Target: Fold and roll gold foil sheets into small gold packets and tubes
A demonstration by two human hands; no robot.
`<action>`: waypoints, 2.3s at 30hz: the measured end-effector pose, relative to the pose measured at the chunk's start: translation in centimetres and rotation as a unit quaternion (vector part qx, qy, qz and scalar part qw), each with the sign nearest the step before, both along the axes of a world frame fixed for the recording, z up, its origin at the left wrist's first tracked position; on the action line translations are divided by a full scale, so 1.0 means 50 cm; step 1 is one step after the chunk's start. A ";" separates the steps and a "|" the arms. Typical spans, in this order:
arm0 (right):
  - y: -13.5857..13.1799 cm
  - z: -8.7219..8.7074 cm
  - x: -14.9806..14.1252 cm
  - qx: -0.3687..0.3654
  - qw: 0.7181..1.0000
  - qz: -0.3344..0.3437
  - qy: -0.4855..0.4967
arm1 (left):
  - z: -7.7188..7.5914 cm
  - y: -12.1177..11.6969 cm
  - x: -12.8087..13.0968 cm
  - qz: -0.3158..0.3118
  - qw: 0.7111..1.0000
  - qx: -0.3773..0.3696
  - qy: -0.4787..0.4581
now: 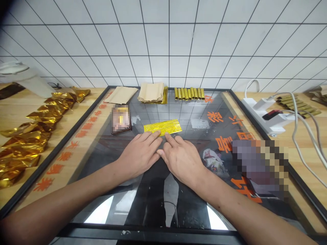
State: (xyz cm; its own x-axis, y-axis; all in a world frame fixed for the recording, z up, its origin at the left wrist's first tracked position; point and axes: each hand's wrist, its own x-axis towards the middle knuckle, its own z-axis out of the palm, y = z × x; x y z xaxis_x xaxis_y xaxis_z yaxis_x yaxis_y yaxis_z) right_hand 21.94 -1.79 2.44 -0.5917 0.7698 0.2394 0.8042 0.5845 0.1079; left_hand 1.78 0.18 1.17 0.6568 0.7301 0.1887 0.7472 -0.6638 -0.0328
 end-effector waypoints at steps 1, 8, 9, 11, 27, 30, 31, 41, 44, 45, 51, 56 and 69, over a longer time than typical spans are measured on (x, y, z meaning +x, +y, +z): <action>0.001 0.001 0.000 0.000 1.000 -0.001 0.000 | 0.000 0.000 0.000 0.000 1.000 0.001 -0.002; 0.005 -0.001 -0.001 -0.008 1.000 -0.002 0.000 | 0.000 -0.001 0.001 -0.002 1.000 0.011 -0.003; 0.005 -0.001 -0.001 -0.009 1.000 -0.002 0.001 | 0.001 -0.002 0.001 -0.003 1.000 0.016 -0.004; 0.005 -0.001 -0.001 -0.012 1.000 -0.003 0.001 | 0.001 -0.004 0.001 -0.014 0.999 0.028 -0.011; 0.007 0.002 -0.003 -0.033 0.999 -0.009 -0.004 | -0.018 -0.002 -0.004 -0.056 0.997 -0.010 -0.051; 0.007 -0.001 -0.002 -0.034 0.999 -0.008 -0.001 | -0.018 -0.002 -0.003 -0.056 0.997 -0.010 -0.050; 0.007 -0.002 -0.002 -0.033 0.999 -0.008 0.001 | -0.018 -0.002 -0.003 -0.057 0.997 -0.011 -0.049; 0.007 0.006 0.013 -0.008 0.998 -0.058 -0.028 | -0.010 -0.004 0.001 -0.048 0.997 -0.032 -0.058; 0.011 0.007 0.025 0.014 0.997 -0.067 -0.030 | -0.010 -0.005 0.000 -0.047 0.997 -0.028 -0.056; 0.012 0.008 0.028 0.017 0.997 -0.070 -0.030 | -0.010 -0.006 0.000 -0.047 0.997 -0.027 -0.055; 0.018 0.012 0.041 0.030 0.995 -0.092 -0.018 | -0.011 -0.005 -0.001 -0.048 0.997 -0.030 -0.060; 0.026 -0.001 0.038 0.055 0.997 -0.048 0.004 | -0.011 -0.004 -0.001 -0.049 0.997 -0.028 -0.060; 0.027 -0.012 0.035 0.044 0.999 -0.023 0.006 | -0.004 -0.003 -0.005 -0.059 0.995 -0.039 -0.069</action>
State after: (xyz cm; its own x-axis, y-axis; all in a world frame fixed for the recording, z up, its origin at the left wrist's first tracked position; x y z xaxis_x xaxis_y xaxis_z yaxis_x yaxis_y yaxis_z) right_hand 23.70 -0.43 1.85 -0.5528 0.7718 0.3143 0.8316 0.5351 0.1486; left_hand 1.55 0.02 0.97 0.7110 0.6651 0.2281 0.6573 -0.7439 0.1203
